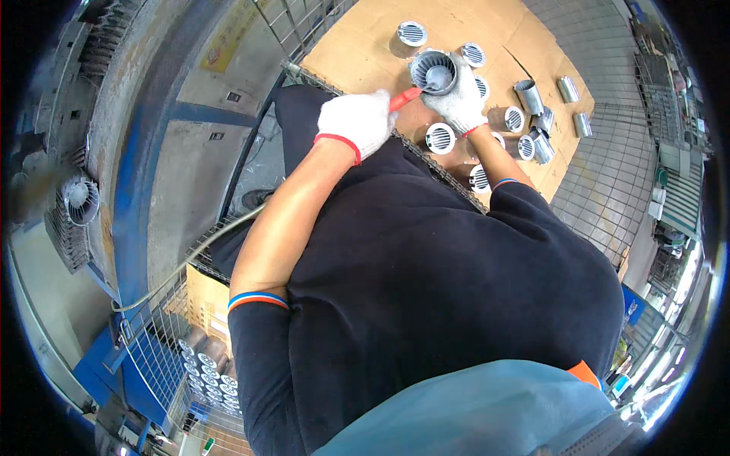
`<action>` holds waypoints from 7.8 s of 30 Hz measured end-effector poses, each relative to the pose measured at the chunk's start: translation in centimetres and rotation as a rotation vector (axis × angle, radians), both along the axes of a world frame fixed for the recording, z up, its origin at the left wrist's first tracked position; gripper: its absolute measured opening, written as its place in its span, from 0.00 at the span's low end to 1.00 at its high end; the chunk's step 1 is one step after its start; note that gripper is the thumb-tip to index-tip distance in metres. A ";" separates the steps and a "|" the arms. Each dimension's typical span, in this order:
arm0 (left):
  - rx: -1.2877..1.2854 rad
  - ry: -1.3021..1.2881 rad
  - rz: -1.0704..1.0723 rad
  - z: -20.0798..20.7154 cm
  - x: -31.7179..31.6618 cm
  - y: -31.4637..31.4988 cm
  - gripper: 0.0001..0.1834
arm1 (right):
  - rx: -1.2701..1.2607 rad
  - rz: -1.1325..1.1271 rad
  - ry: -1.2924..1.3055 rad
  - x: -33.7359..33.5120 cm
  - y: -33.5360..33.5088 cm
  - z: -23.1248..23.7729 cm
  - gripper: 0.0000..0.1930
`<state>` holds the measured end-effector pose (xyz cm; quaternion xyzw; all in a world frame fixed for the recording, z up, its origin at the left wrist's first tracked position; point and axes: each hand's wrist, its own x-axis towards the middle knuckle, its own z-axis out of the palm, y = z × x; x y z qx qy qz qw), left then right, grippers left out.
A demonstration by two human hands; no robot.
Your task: Cleaning and deburring cylindrical metal components using a scraper tool and a pneumatic air hose nozzle.
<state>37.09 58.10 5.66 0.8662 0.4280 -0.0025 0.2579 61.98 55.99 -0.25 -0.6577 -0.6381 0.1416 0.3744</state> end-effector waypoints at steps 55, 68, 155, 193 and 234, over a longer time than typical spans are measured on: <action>0.029 0.063 0.064 0.9 -2.2 0.6 0.19 | -0.099 0.058 -0.055 -2.8 -0.1 1.4 0.32; 0.198 -0.582 0.459 1.8 -15.0 -0.2 0.25 | -0.276 -0.374 -0.427 11.0 1.5 3.3 0.45; 0.687 -1.097 1.710 -1.1 -34.8 -21.0 0.26 | -0.010 0.426 0.143 -23.4 29.1 17.9 0.19; 0.490 -1.465 1.706 -3.0 -32.7 -22.2 0.26 | 0.106 0.423 0.130 -23.1 29.0 17.3 0.20; 0.531 -1.566 1.720 -5.2 -34.7 -27.0 0.31 | 0.069 0.413 0.079 -22.9 30.4 16.6 0.18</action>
